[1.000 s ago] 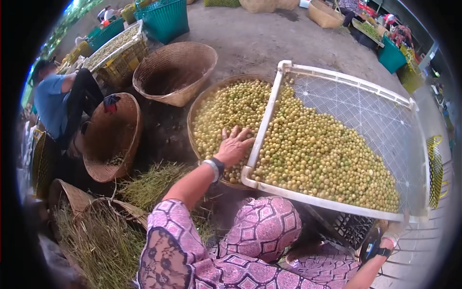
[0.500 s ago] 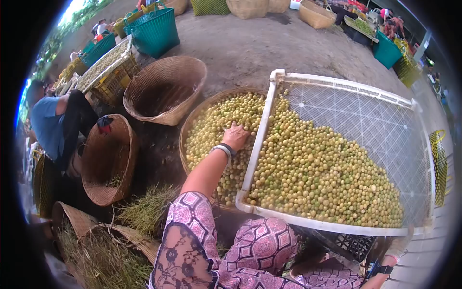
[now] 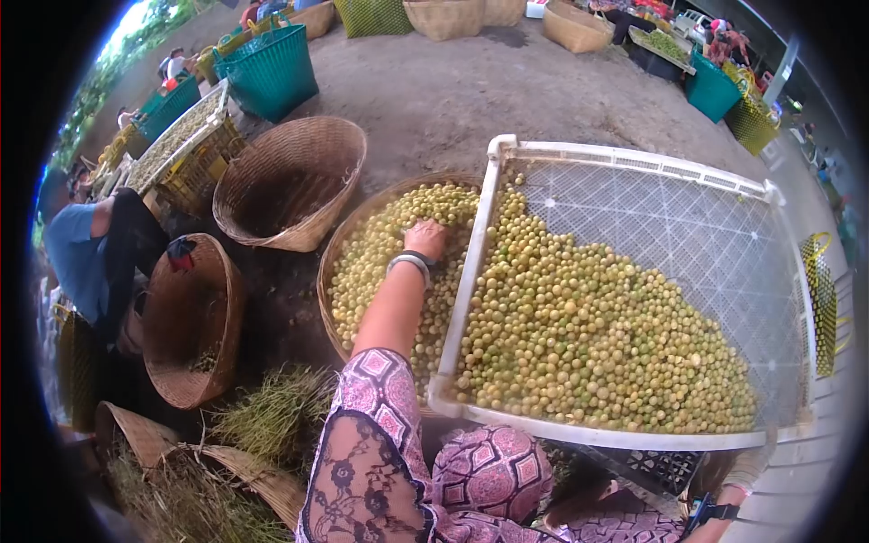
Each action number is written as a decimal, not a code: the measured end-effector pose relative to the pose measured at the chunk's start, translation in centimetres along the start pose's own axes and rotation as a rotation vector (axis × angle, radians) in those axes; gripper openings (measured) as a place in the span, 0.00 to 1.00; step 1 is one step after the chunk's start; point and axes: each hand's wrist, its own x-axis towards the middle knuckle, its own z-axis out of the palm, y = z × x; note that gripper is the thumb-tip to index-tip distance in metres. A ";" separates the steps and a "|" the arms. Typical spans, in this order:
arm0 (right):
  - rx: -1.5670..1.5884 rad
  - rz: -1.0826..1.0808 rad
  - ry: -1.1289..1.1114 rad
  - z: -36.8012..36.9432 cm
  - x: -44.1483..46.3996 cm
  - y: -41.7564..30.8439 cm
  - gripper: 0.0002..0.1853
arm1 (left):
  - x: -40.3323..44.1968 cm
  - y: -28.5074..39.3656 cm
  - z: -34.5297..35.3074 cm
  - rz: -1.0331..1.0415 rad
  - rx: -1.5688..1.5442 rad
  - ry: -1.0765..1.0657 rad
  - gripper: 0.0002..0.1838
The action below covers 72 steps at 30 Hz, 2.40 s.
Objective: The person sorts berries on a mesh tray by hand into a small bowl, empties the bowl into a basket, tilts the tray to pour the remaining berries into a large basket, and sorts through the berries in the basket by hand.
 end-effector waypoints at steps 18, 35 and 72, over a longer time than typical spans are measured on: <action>-0.042 0.027 -0.003 -3.9 4.2 -0.9 0.38 | -5.2 -1.4 -5.0 -0.263 -0.072 -0.147 0.26; -0.108 -0.114 -0.026 2.6 -1.8 0.1 0.21 | -13.1 -6.2 -3.1 -0.201 -0.386 0.162 0.18; -0.188 -0.328 0.141 3.6 -1.1 0.4 0.33 | -5.1 -0.6 0.9 0.020 -0.248 0.183 0.06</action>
